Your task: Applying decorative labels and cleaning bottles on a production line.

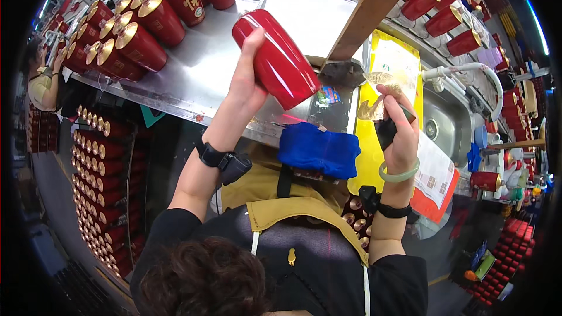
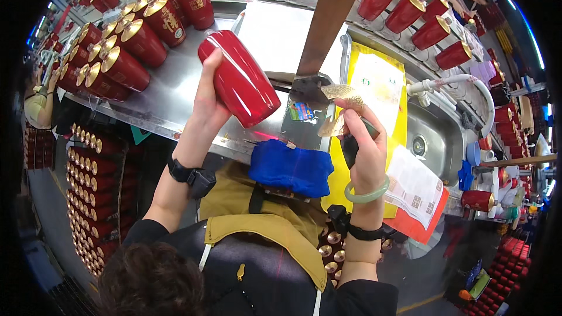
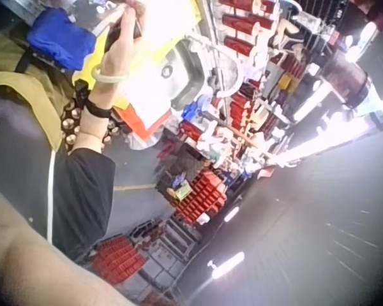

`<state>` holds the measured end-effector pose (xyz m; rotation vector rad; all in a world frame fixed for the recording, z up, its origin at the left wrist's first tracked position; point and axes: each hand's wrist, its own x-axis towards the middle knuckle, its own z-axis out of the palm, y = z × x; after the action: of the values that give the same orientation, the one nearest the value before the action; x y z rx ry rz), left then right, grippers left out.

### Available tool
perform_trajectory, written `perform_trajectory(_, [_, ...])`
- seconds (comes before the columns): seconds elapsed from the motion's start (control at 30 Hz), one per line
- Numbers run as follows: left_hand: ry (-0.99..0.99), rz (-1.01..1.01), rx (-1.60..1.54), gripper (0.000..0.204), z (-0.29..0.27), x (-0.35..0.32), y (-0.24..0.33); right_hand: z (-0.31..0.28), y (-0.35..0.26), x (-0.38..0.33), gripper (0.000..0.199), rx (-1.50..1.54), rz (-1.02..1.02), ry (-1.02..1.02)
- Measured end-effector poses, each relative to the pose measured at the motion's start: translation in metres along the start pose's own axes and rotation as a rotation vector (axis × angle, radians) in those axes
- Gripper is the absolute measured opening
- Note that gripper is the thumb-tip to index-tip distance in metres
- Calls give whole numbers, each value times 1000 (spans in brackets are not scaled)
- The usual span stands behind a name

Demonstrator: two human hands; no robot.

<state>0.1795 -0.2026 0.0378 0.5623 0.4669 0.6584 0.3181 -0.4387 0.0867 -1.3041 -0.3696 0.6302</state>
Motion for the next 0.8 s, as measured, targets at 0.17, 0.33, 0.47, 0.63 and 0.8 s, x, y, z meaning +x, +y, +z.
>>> perform_trajectory(0.17, [-184,394,786,93,-12,-22,-16,19,0,6,23,128,-77,-130])
perform_trajectory(0.33, [-278,336,873,102,-29,-28,-25,41,-5,6,29,-65,-232,-140])
perform_trajectory(0.47, [-292,288,927,101,-35,-29,-24,56,-5,2,36,-139,-276,-122])
perform_trajectory(0.63, [-255,404,1053,101,-33,-33,-33,69,-2,4,39,-195,-350,-110])
perform_trajectory(0.8, [-175,729,1231,98,-27,-48,-22,78,-1,1,38,-279,-397,-119])
